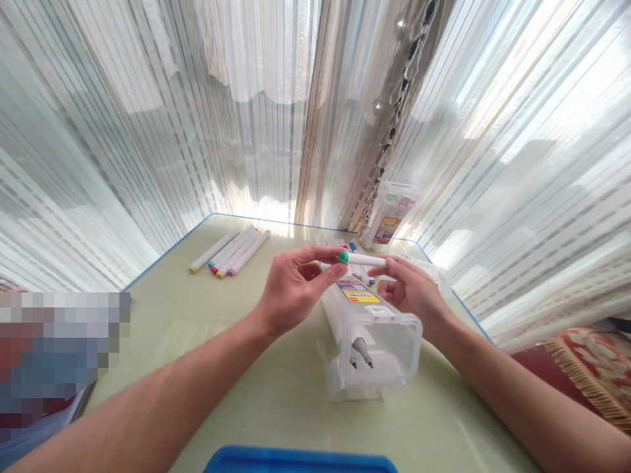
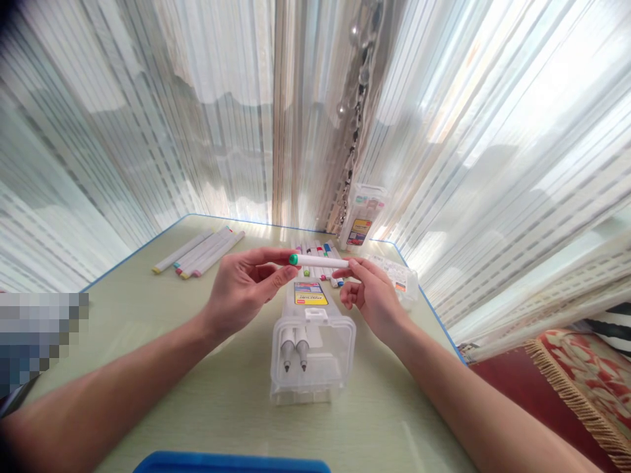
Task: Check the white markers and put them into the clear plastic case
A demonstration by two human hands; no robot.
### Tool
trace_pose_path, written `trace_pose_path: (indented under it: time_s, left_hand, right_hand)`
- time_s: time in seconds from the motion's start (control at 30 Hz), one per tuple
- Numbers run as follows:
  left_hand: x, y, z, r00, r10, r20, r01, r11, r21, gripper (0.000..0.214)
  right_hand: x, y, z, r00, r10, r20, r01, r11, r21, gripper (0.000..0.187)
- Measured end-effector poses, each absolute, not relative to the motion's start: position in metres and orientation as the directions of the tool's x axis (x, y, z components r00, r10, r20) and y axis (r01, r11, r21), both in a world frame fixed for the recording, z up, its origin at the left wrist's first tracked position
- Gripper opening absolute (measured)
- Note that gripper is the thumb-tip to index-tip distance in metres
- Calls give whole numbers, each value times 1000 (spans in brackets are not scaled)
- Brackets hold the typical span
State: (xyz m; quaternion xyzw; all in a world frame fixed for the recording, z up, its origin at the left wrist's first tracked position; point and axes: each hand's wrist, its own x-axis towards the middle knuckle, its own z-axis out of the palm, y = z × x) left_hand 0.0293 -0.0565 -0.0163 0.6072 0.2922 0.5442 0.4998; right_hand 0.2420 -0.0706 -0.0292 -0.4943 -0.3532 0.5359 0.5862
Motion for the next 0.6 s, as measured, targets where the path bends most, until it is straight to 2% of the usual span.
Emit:
trace_pose_path:
  time_s: [0.23, 0.43, 0.6]
  left_hand:
    - [28, -53, -17, 216, 911, 351, -128, -329, 935, 24]
    - [23, -39, -21, 130, 958, 256, -70, -249, 966, 25]
    - [22, -32, -23, 128, 975, 182, -73, -173, 982, 36]
  right_hand:
    - [243, -72, -30, 183, 979, -87, -272, -34, -962, 26]
    - [243, -72, -29, 195, 980, 35, -189, 73, -979, 34]
    - [244, -73, -28, 178, 978, 106, -146, 132, -980, 44]
